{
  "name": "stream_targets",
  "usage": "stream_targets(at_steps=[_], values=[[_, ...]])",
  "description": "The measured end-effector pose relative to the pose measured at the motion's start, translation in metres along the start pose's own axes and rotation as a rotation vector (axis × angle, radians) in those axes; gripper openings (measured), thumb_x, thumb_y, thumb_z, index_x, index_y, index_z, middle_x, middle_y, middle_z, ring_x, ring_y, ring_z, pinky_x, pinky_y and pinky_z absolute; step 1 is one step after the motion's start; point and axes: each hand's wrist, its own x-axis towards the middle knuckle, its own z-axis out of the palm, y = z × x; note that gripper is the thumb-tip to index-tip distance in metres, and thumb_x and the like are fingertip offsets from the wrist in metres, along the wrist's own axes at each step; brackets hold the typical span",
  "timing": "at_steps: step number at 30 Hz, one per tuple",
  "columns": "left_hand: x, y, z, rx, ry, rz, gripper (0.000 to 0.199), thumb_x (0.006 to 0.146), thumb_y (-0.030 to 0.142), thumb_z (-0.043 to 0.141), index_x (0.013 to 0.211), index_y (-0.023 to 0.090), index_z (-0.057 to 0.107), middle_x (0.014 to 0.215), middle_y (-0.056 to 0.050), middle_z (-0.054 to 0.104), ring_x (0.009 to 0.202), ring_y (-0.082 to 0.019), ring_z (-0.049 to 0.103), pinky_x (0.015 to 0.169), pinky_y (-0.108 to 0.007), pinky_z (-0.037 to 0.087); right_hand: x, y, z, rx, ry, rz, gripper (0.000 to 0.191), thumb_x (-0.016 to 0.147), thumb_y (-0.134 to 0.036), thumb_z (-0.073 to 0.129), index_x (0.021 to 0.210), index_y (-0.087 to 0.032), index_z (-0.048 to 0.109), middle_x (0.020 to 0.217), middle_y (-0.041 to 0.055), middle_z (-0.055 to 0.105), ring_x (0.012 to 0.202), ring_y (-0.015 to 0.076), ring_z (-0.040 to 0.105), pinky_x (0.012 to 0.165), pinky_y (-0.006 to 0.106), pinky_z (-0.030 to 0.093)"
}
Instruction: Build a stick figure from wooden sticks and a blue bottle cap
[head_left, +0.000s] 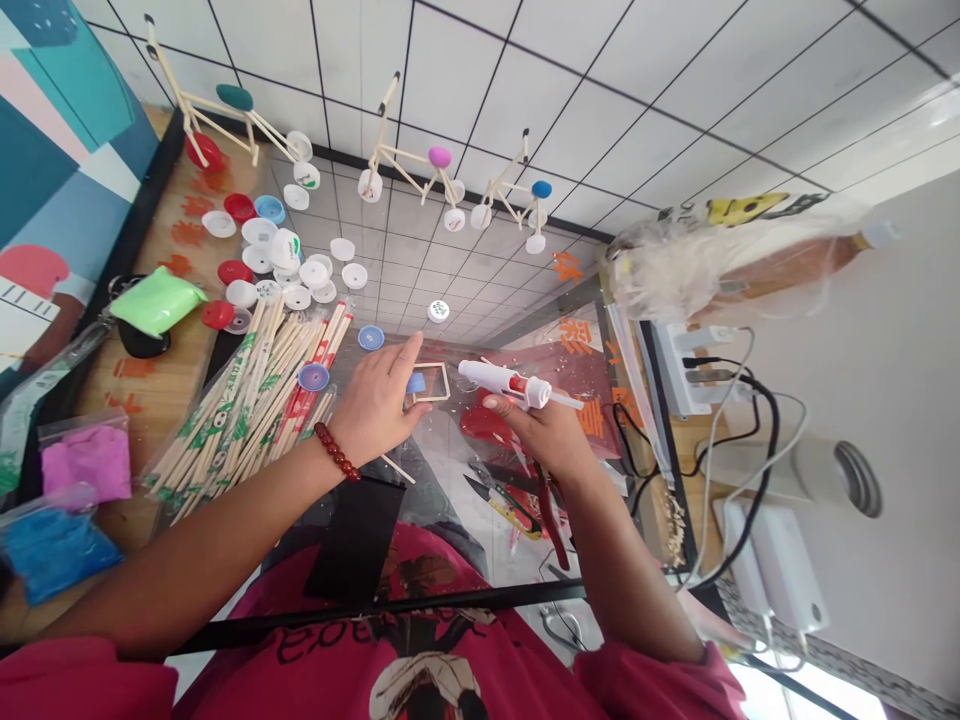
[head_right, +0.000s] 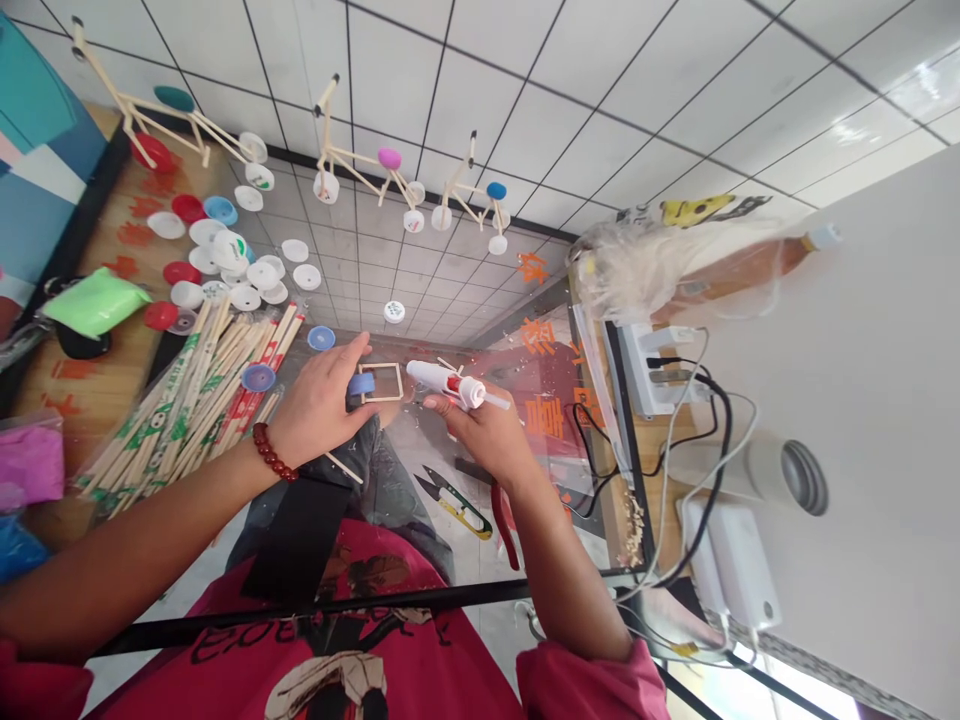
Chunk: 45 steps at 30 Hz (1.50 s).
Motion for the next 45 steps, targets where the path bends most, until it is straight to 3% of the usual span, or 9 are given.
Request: stream_targets(at_steps=[11,25,45], values=[[0.0,-0.001,0.001,0.013,0.018,0.021,0.085,0.078,0.02,0.076,0.149,0.012,0.031,0.131,-0.019,0.061,0.123,-0.036,0.057,0.104,-0.053,0.047,0.008,-0.001,0.0,-0.09,-0.023,-0.058,0.05,0.092,-0.053,0.058,0.123,-0.018,0.072,0.099,0.0089,0.078,0.091,0.026,0.071,0.081,0.033,0.054],[0.0,0.0,-0.001,-0.021,0.028,0.057,0.087,0.076,0.018,0.077,0.15,0.015,0.031,0.136,-0.018,0.059,0.127,-0.035,0.055,0.106,-0.053,0.045,0.008,0.004,0.003,-0.081,-0.002,-0.073,0.05,0.091,-0.056,0.058,0.122,-0.019,0.073,0.085,0.0071,0.077,0.077,0.0234,0.069,0.072,0.031,0.054],[0.0,-0.002,-0.001,-0.042,0.023,0.076,0.084,0.079,0.016,0.072,0.153,0.017,0.03,0.127,-0.012,0.068,0.122,-0.031,0.057,0.105,-0.052,0.045,0.008,0.009,0.006,0.004,0.002,-0.054,0.049,0.089,-0.052,0.064,0.123,-0.019,0.072,0.104,0.0095,0.078,0.093,0.027,0.072,0.088,0.037,0.055]])
